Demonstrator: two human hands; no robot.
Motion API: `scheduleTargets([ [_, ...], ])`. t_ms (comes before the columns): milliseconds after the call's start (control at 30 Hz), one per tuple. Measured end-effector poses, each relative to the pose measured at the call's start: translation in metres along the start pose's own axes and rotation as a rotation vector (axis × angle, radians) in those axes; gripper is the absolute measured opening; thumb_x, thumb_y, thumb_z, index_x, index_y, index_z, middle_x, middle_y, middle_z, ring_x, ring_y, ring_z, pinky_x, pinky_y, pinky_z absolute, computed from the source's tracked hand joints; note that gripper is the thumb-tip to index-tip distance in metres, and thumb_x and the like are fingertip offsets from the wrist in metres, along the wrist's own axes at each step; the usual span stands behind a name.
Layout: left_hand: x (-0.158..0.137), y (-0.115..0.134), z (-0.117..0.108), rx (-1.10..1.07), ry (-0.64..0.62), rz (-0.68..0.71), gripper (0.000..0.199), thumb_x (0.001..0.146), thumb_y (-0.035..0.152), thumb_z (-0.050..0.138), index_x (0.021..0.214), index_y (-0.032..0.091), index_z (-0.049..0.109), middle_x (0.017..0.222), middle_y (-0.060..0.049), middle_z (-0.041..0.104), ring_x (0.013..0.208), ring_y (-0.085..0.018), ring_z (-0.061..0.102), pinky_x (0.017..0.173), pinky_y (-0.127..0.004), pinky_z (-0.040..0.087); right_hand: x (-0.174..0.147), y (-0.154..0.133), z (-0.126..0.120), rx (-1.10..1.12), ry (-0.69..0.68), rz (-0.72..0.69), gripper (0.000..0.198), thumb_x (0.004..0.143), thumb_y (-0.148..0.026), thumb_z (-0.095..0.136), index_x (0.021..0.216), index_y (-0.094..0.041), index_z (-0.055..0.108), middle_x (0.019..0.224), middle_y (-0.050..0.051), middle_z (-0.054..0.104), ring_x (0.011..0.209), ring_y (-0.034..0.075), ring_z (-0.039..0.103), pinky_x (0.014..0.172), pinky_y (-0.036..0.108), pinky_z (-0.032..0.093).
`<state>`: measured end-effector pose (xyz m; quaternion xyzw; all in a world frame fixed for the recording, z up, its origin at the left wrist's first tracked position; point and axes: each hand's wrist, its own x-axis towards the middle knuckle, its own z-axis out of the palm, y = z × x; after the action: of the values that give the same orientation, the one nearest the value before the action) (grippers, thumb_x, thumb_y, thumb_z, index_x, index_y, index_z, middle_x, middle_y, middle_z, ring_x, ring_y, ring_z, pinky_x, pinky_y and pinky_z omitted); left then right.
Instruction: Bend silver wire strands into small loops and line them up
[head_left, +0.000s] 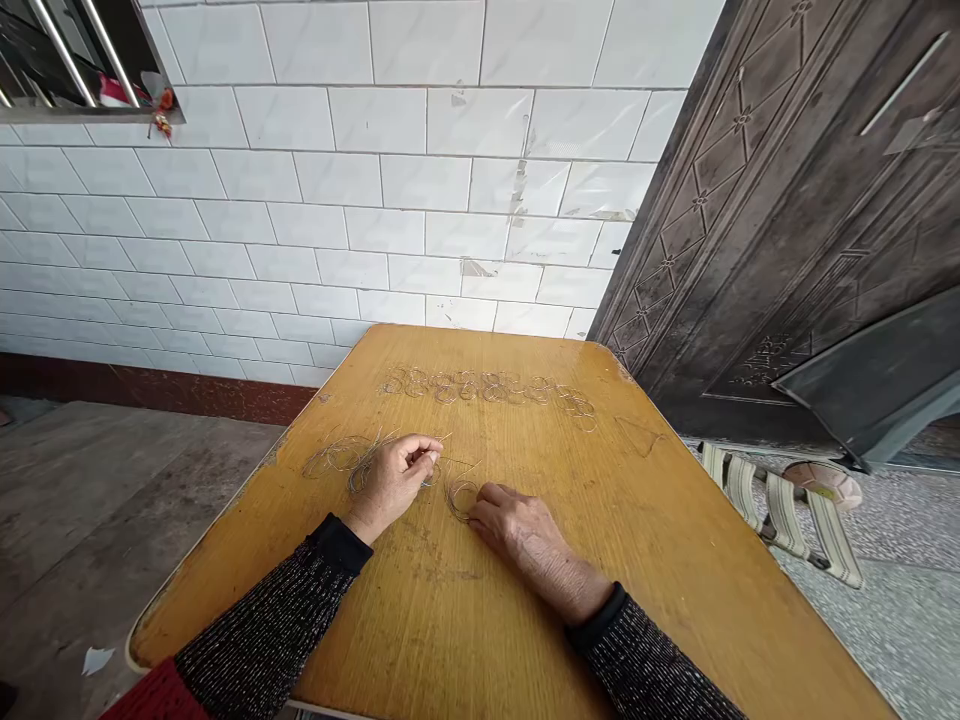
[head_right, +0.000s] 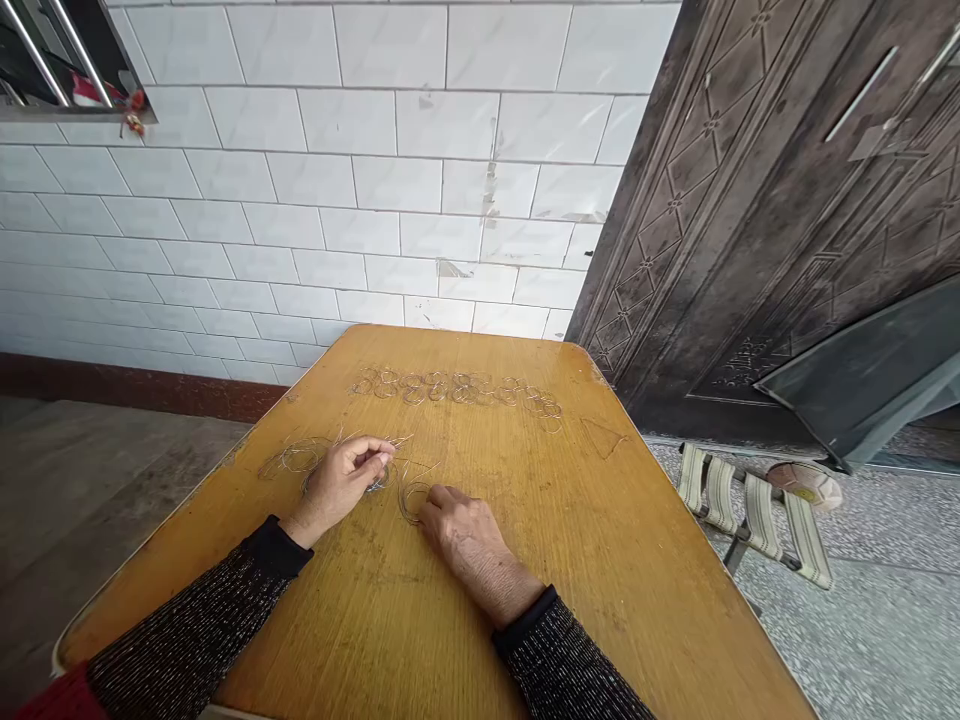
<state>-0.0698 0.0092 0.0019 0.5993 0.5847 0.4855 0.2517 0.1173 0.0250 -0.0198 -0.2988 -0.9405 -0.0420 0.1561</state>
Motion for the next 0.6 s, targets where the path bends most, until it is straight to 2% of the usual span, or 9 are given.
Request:
scheduleTargets([
  [167, 0.0001, -0.003, 0.0002, 0.01, -0.019, 0.028, 0.017, 0.076, 0.031, 0.05, 0.079, 0.018, 0.061, 0.059, 0.0, 0.056, 0.053, -0.012, 0.051, 0.053, -0.022, 0.04, 0.0019, -0.0017, 0.0078, -0.11, 0.053, -0.105, 0.021, 0.087, -0.014, 0.041, 0.074, -0.016, 0.057, 0.074, 0.005, 0.059, 0.066, 0.016, 0.054, 0.051, 0.024, 0.036],
  [267, 0.0001, -0.0028, 0.0, 0.016, -0.017, 0.024, 0.017, 0.076, 0.031, 0.05, 0.08, 0.018, 0.061, 0.059, 0.0, 0.057, 0.054, -0.012, 0.052, 0.054, -0.022, 0.041, 0.0016, -0.0027, 0.0065, -0.122, 0.076, -0.117, 0.021, 0.088, -0.015, 0.037, 0.078, -0.015, 0.055, 0.078, 0.006, 0.058, 0.067, 0.016, 0.054, 0.051, 0.025, 0.037],
  [433, -0.0007, 0.0019, -0.0003, 0.066, -0.018, 0.023, 0.017, 0.076, 0.029, 0.049, 0.079, 0.017, 0.061, 0.057, 0.001, 0.055, 0.052, -0.011, 0.051, 0.052, -0.022, 0.04, -0.0003, -0.0015, 0.005, -0.065, 0.125, -0.052, 0.024, 0.091, -0.017, 0.032, 0.081, -0.016, 0.054, 0.082, 0.007, 0.059, 0.061, 0.012, 0.056, 0.048, 0.023, 0.035],
  [600, -0.0019, 0.0059, -0.0007, 0.101, -0.038, 0.052, 0.016, 0.076, 0.025, 0.047, 0.078, 0.017, 0.06, 0.057, 0.003, 0.052, 0.051, -0.01, 0.048, 0.052, -0.021, 0.039, 0.0003, -0.002, 0.008, -0.029, 0.261, 0.024, 0.026, 0.09, -0.019, 0.032, 0.076, -0.016, 0.053, 0.069, 0.003, 0.061, 0.047, 0.012, 0.055, 0.042, 0.023, 0.032],
])
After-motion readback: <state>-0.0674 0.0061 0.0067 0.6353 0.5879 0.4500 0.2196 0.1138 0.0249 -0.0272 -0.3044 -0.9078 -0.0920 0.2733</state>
